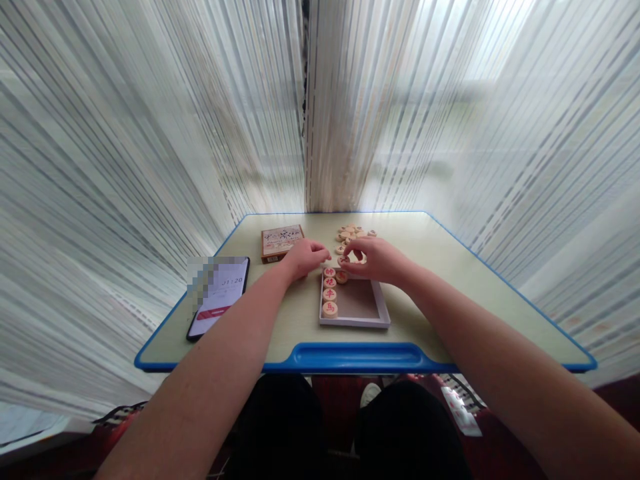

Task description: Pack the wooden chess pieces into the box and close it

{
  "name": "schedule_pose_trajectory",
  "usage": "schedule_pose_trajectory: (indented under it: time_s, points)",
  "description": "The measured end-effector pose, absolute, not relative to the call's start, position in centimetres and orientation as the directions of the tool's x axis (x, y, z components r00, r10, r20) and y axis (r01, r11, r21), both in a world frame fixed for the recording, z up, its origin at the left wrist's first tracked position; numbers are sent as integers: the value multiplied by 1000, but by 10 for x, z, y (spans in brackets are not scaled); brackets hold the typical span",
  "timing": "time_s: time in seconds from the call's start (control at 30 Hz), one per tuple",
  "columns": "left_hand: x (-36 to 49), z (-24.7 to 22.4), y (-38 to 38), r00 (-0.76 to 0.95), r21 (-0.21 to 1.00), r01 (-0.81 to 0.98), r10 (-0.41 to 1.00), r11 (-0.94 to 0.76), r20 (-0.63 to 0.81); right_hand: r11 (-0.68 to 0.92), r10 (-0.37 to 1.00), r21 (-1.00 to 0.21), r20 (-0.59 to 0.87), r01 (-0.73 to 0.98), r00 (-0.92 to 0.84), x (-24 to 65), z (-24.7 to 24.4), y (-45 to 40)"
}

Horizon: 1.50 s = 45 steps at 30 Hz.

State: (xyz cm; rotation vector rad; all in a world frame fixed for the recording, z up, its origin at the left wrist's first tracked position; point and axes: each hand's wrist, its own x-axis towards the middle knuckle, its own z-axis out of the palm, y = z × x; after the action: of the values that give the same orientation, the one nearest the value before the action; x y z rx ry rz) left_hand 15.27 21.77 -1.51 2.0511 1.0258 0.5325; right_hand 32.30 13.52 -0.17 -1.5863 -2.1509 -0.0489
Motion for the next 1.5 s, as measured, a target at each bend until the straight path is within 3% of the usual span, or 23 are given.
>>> schedule_pose_trajectory:
  time_s: [0.13,0.33,0.67,0.8,0.9,1.03,1.1,1.17,1.33,1.5]
  points:
    - [154,-10,215,591,842,320,786,-434,181,337,830,-214,527,917,-182,323,1,133]
    - [153,-5,212,641,919,130,739,-371,207,382,767,-203,614,902,-186,322,6,128]
    - [154,-4,209,654,961,67,739,-270,162,447,750,-172,608,878,-263,323,1,130]
    - [155,-11,217,615,963,68,772,-259,164,406,788,-206,572,890,-227,324,0,132]
    - [154,-15,223,553,965,106,821,-239,143,323,868,-257,465,911,-176,327,8,130]
    - [155,-19,226,516,966,131,848,-223,125,193,981,-318,41,928,-189,328,24,120]
    - [156,-20,226,522,967,134,845,-217,117,149,965,-320,-161,936,-209,325,30,114]
    - [156,-22,227,530,965,141,840,-220,114,139,940,-275,-266,951,-214,319,34,108]
    - [156,-24,228,534,962,162,839,-222,104,158,930,-133,-312,978,-193,303,33,97]
    - [155,-24,230,521,963,156,847,-219,108,228,925,-178,-267,957,-270,301,29,95]
